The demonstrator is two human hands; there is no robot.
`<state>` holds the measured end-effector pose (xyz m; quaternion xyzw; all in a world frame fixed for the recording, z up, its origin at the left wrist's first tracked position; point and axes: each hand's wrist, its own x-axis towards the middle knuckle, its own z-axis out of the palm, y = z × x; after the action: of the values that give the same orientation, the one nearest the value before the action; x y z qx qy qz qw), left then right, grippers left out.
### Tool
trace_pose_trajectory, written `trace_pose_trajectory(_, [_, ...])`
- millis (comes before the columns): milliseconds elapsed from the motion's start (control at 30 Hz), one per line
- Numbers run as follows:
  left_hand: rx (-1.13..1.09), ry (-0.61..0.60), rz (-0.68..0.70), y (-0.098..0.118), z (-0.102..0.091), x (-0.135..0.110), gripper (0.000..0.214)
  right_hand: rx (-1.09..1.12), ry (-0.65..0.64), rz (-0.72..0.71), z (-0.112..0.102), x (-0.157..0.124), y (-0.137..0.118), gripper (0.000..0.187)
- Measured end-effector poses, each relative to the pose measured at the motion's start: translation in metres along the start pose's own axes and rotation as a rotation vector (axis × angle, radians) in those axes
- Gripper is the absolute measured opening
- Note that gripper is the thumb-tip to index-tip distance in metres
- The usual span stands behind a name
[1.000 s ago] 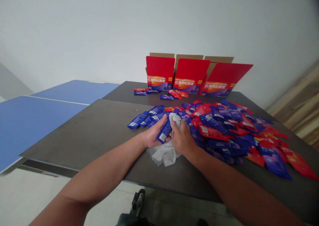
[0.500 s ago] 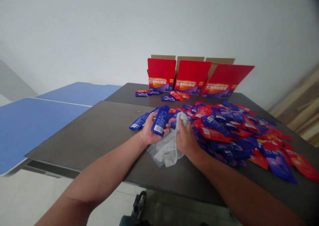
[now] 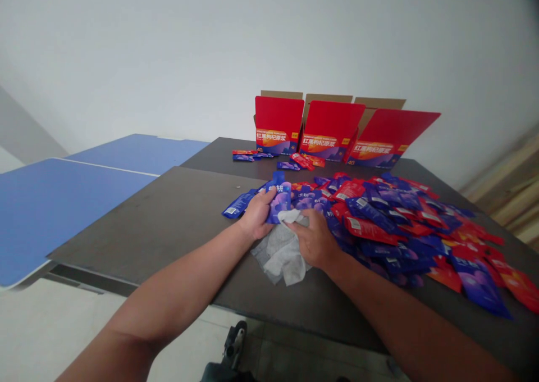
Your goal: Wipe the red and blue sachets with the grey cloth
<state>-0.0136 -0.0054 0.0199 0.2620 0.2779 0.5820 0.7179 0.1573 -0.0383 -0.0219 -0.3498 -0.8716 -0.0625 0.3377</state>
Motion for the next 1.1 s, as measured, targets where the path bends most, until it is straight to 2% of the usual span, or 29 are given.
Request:
trace_pose_trajectory(133, [0.083, -0.123, -0.089, -0.003, 0.001, -0.006, 0.031, -0.033, -0.017, -0.031, -0.003, 0.001, -0.001, 0.049])
trace_pose_trajectory(300, [0.172, -0.188, -0.164, -0.003, 0.001, -0.011, 0.028, -0.109, -0.027, 0.134, -0.004, 0.004, 0.000, 0.049])
trace_pose_trajectory(467, [0.236, -0.221, -0.241, -0.001, -0.003, -0.012, 0.028, -0.140, -0.038, 0.290, -0.003, 0.007, 0.002, 0.056])
trace_pose_trajectory(667, [0.194, -0.274, -0.360, 0.002, -0.005, -0.012, 0.029, -0.108, -0.017, 0.381, 0.002, 0.007, 0.006, 0.066])
trace_pose_trajectory(800, [0.115, -0.274, -0.461, 0.005, -0.008, -0.011, 0.038, -0.107, 0.047, 0.404, 0.004, 0.005, 0.008, 0.065])
trace_pose_trajectory(900, [0.036, -0.271, -0.469, 0.007, -0.007, -0.011, 0.046, -0.097, 0.095, 0.330, 0.002, 0.003, 0.004, 0.059])
trace_pose_trajectory(1033, [-0.063, -0.236, -0.467, 0.007, -0.004, -0.011, 0.056, -0.057, 0.033, -0.003, -0.002, 0.001, -0.004, 0.046])
trace_pose_trajectory(1100, [-0.071, -0.205, -0.492, 0.006, -0.002, -0.011, 0.058, -0.044, -0.025, -0.117, -0.003, 0.000, -0.008, 0.043])
